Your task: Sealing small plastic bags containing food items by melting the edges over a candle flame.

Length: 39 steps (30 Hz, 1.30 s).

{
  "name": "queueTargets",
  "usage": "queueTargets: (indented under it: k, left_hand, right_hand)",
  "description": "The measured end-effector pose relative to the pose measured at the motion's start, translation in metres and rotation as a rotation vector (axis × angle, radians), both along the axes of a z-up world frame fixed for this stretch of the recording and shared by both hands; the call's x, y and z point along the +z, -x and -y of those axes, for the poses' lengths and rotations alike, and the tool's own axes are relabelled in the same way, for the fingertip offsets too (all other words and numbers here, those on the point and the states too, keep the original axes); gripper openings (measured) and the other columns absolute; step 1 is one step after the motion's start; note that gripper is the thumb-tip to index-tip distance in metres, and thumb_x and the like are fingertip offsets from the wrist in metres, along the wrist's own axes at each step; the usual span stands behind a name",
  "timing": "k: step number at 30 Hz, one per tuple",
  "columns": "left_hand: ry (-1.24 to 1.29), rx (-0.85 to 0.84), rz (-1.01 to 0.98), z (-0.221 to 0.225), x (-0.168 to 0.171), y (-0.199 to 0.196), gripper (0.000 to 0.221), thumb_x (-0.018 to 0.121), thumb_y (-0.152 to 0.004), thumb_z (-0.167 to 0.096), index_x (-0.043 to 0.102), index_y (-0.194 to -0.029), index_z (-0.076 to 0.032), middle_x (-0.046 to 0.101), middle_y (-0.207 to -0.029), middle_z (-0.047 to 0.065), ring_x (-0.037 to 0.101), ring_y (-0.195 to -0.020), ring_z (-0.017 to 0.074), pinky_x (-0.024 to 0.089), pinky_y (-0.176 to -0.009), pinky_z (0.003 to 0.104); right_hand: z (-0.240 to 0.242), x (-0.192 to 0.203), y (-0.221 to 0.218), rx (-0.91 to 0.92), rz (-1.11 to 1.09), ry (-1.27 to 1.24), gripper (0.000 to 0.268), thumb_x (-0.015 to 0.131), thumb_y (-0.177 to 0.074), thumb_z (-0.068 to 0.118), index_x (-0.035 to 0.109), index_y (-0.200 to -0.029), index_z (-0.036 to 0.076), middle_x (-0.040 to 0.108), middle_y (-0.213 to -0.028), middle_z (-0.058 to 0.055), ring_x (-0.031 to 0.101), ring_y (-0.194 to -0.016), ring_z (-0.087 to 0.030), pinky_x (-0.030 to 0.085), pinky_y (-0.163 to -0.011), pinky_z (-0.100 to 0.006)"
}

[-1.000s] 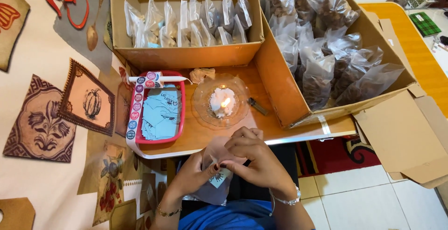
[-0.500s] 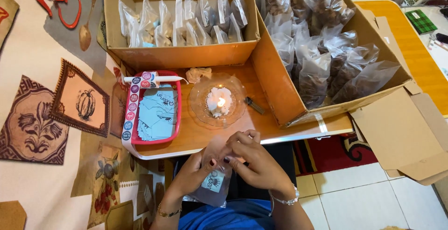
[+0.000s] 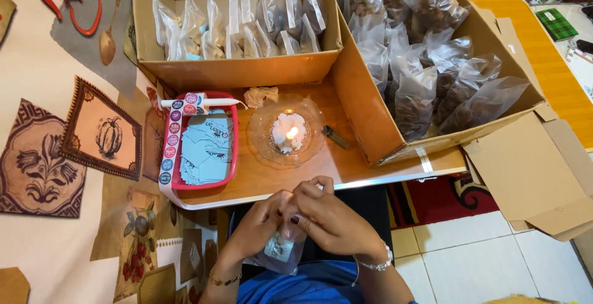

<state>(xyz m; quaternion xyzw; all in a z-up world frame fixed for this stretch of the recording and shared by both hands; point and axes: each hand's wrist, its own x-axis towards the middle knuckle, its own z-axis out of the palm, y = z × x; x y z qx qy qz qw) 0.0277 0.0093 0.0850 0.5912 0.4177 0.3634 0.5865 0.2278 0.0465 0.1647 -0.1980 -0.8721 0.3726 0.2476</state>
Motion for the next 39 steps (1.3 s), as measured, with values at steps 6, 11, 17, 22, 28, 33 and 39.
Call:
queueTargets:
  k: [6, 11, 17, 22, 28, 33, 39]
  left_hand:
    - [-0.001, -0.015, 0.181, -0.004, 0.013, 0.003, 0.084, 0.046, -0.087, -0.081, 0.063, -0.124, -0.008, 0.073, -0.107, 0.006, 0.069, -0.097, 0.0169, 0.054, -0.082, 0.033]
    - [0.002, 0.053, -0.011, -0.002, 0.003, 0.001, 0.074, 0.062, -0.083, -0.066, 0.064, -0.13, -0.009, 0.075, -0.118, 0.005, 0.07, -0.109, 0.0173, 0.056, -0.086, 0.032]
    - [-0.078, 0.045, 0.065, 0.003, -0.002, 0.002, 0.055, 0.066, -0.09, -0.053, 0.071, -0.126, -0.011, 0.079, -0.118, 0.006, 0.076, -0.109, 0.0169, 0.06, -0.088, 0.029]
    - [-0.32, 0.109, 0.078, 0.007, -0.023, 0.004, 0.041, 0.055, -0.101, -0.05, 0.072, -0.109, -0.014, 0.071, -0.13, 0.012, 0.069, -0.123, 0.0298, 0.055, -0.098, 0.041]
    - [-0.304, 0.194, 0.037, 0.006, -0.027, -0.004, 0.08, 0.037, -0.098, -0.068, 0.082, -0.096, -0.002, 0.07, -0.132, 0.013, 0.071, -0.12, 0.0291, 0.059, -0.093, 0.04]
    - [-0.423, 0.483, -0.03, 0.003, -0.037, -0.013, 0.048, 0.053, -0.103, -0.047, 0.064, -0.134, -0.012, 0.065, -0.136, 0.012, 0.062, -0.129, 0.0278, 0.053, -0.104, 0.041]
    - [-0.432, 0.728, -0.176, -0.002, -0.049, -0.022, 0.034, 0.048, -0.107, -0.027, 0.074, -0.113, -0.006, 0.079, -0.114, 0.009, 0.074, -0.113, 0.0226, 0.056, -0.097, 0.032]
  right_hand:
    - [-0.007, 0.001, -0.003, -0.364, -0.253, -0.022, 0.014, 0.065, -0.096, 0.019, 0.077, -0.092, 0.013, 0.07, -0.082, 0.001, 0.061, -0.08, -0.013, 0.031, -0.087, -0.034]
    - [-0.006, 0.002, -0.008, -0.38, -0.206, -0.217, 0.011, 0.072, -0.093, 0.024, 0.078, -0.092, 0.014, 0.062, -0.069, 0.005, 0.054, -0.066, -0.012, 0.033, -0.089, -0.037]
    - [-0.002, 0.01, -0.004, -0.593, -0.227, -0.663, 0.026, 0.069, -0.09, 0.035, 0.071, -0.081, 0.011, 0.055, -0.062, 0.002, 0.048, -0.056, -0.015, 0.032, -0.088, -0.038]
    - [0.003, 0.01, -0.016, -0.699, -0.29, -0.425, 0.045, 0.049, -0.1, 0.047, 0.07, -0.092, 0.008, 0.062, -0.076, 0.001, 0.054, -0.066, -0.014, 0.036, -0.088, -0.037]
    - [0.002, -0.037, -0.013, -0.373, -0.227, 0.119, 0.037, 0.072, -0.09, 0.038, 0.071, -0.114, 0.009, 0.074, -0.11, -0.009, 0.071, -0.104, -0.022, 0.055, -0.092, -0.035]
    - [-0.011, -0.075, -0.008, -0.595, -0.29, 0.271, 0.014, 0.068, -0.095, 0.015, 0.079, -0.099, 0.008, 0.079, -0.096, -0.008, 0.073, -0.09, -0.017, 0.056, -0.085, -0.03]
    - [-0.016, -0.103, -0.003, -0.672, -0.323, 0.293, 0.015, 0.07, -0.094, 0.016, 0.081, -0.104, 0.014, 0.078, -0.105, -0.009, 0.072, -0.106, -0.021, 0.056, -0.095, -0.033]
